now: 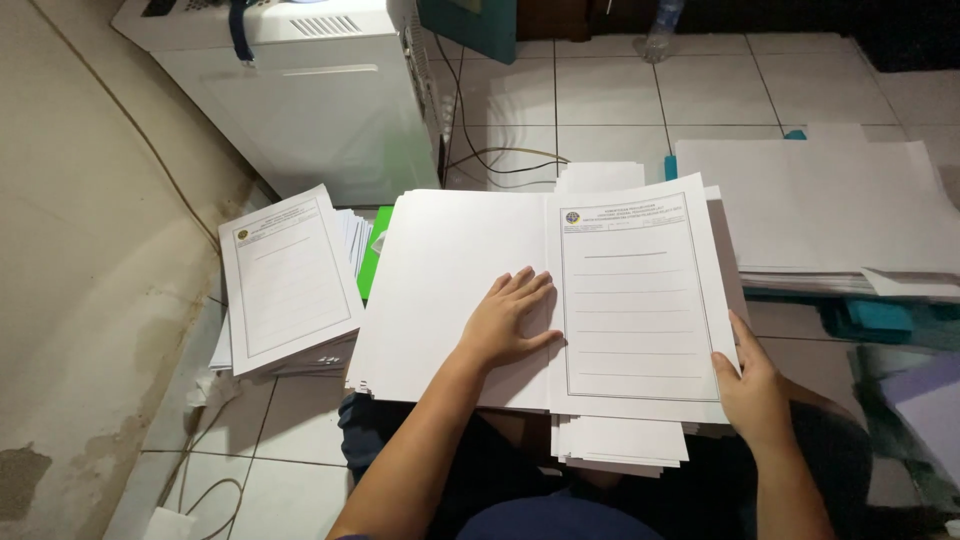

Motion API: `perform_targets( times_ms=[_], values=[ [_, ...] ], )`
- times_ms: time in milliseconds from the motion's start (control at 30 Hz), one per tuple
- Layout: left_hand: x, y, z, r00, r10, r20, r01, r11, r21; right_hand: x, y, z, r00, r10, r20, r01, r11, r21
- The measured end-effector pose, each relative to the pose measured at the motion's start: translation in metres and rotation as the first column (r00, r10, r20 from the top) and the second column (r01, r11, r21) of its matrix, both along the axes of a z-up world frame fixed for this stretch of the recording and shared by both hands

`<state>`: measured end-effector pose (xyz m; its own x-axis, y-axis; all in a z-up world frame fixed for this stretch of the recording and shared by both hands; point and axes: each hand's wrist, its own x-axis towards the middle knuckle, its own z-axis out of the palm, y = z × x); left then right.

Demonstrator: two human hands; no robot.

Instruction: The person sits on the floor and repeatedly picks up printed sheets from a pile on the left, places them onto a larger stack on their lap, and smooths them down with both hands. The task involves handling paper sheets and organizing them into a neat pile.

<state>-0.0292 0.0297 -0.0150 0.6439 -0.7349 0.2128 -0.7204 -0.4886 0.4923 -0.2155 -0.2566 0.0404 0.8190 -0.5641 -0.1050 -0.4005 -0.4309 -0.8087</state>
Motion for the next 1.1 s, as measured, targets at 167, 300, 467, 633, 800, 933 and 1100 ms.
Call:
perform_targets(
  times_ms=[167,300,467,633,800,933,1100],
  values=[
    [0.001,0.001,0.003,1.0,-0.011,-0.026,0.012,1.0,0.019,0.005,0.001,0.001,0.99,-0.054,-0.132,0.052,0.999,-0.015],
    [0.002,0.001,-0.001,1.0,-0.012,-0.025,0.012,1.0,0.005,0.007,-0.002,-0.007,0.986,-0.067,-0.153,0.057,0.996,-0.068],
    [0.004,0.0,-0.005,1.0,0.004,-0.024,-0.004,1.0,0.016,0.006,-0.007,-0.017,0.98,-0.094,-0.174,0.07,0.988,-0.141],
    [0.006,-0.001,-0.006,1.0,0.007,-0.02,-0.006,0.999,0.043,0.008,0.002,-0.008,0.984,-0.081,-0.156,0.051,0.981,-0.188],
    [0.006,0.001,-0.005,1.0,-0.009,0.008,0.008,0.999,0.043,0.01,0.001,-0.007,0.993,0.009,-0.116,-0.036,0.971,-0.237],
    [0.009,0.001,-0.015,1.0,-0.007,0.021,0.006,1.0,0.006,0.02,0.016,0.041,0.979,-0.092,-0.179,0.104,0.993,0.057],
    [0.002,0.0,0.005,0.996,0.088,0.025,-0.09,0.989,0.118,0.038,0.017,-0.012,0.968,0.1,0.229,-0.191,0.885,0.424]
  ],
)
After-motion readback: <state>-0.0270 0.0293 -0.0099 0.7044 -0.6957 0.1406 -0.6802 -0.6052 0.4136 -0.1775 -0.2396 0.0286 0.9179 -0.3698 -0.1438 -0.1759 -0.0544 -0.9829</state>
